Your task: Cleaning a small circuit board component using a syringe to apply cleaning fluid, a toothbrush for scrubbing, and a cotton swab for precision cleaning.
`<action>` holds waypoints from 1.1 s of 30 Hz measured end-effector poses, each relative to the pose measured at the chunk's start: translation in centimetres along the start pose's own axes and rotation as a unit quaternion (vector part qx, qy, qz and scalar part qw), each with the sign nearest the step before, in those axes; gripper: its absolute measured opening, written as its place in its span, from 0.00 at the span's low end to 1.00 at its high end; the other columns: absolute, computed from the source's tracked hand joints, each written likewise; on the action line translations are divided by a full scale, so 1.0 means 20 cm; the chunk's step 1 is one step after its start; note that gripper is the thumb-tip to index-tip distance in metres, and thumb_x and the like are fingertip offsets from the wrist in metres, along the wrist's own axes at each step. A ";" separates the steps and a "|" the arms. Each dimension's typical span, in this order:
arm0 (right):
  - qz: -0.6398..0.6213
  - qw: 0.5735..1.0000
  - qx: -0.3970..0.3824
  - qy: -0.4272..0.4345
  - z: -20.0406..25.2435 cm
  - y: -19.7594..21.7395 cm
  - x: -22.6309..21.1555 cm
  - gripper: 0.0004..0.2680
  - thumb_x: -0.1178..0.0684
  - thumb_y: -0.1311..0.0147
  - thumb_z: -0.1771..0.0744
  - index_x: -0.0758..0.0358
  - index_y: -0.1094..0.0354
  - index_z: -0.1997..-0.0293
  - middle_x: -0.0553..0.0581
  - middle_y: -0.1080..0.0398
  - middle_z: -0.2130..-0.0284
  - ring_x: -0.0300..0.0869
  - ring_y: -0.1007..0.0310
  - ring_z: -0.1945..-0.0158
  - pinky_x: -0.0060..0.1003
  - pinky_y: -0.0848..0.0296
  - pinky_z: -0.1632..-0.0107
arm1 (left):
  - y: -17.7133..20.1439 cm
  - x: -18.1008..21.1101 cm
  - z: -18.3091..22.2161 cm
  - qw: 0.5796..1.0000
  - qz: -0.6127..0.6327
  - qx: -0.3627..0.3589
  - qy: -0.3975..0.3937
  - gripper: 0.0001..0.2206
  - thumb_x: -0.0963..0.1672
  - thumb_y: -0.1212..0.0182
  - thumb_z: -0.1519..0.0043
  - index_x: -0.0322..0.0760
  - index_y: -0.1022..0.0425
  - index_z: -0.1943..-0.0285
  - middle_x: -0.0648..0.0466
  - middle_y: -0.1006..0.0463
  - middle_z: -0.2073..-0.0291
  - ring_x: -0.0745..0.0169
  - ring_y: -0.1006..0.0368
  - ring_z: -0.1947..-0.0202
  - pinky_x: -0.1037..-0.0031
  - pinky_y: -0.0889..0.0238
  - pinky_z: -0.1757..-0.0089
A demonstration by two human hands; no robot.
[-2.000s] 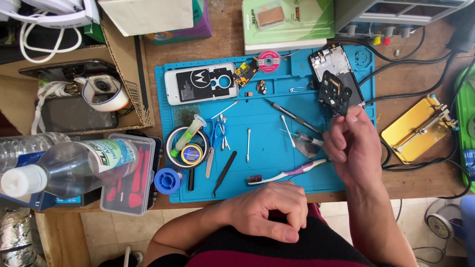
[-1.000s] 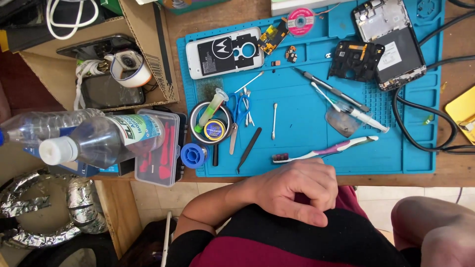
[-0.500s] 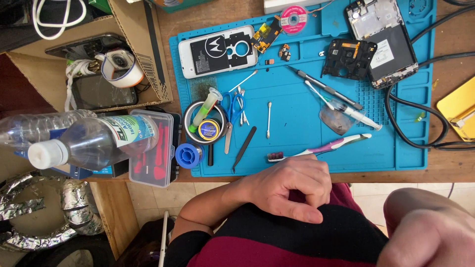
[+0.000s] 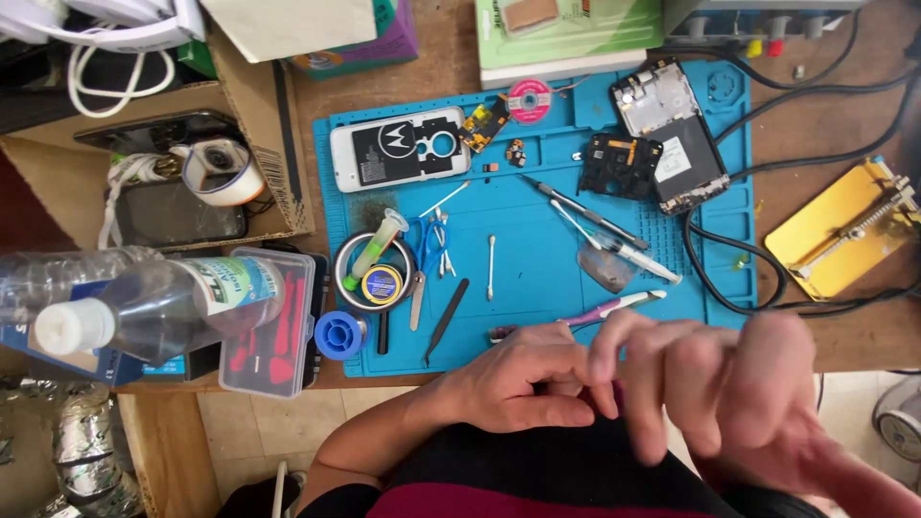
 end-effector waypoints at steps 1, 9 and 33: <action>0.005 1.000 0.007 0.001 0.13 0.16 -0.02 0.19 0.32 0.34 0.16 0.52 0.33 0.50 0.45 0.28 0.70 0.43 0.20 0.73 0.54 0.25 0.46 | -0.01 0.00 0.01 1.000 0.006 -0.006 0.001 0.11 0.54 0.43 0.17 0.54 0.22 0.39 0.65 0.45 0.74 0.63 0.44 0.73 0.70 0.39 0.52; -0.234 0.902 -0.341 -0.125 0.95 0.37 -0.09 0.07 0.54 0.41 0.22 0.69 0.30 0.49 0.82 0.23 0.53 0.90 0.16 0.49 0.97 0.17 0.33 | 0.00 0.01 -0.02 0.999 -0.045 -0.006 0.022 0.18 0.59 0.44 0.22 0.51 0.20 0.52 0.68 0.35 0.76 0.67 0.33 0.68 0.65 0.40 0.46; -0.407 0.837 0.314 0.186 0.14 -0.06 0.32 0.03 0.55 0.57 0.29 0.61 0.43 0.58 0.58 0.37 0.68 0.47 0.27 0.64 0.48 0.19 0.48 | 0.01 -0.02 -0.02 0.997 -0.023 0.058 -0.039 0.13 0.55 0.27 0.29 0.49 0.14 0.59 0.64 0.33 0.80 0.56 0.31 0.75 0.60 0.30 0.55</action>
Point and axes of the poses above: each hand's wrist, its own z-axis away from the middle knuckle, its own y-axis out of the back of the hand, x = y × z, the point moved 9 cm from there along -z, towards the middle knuckle
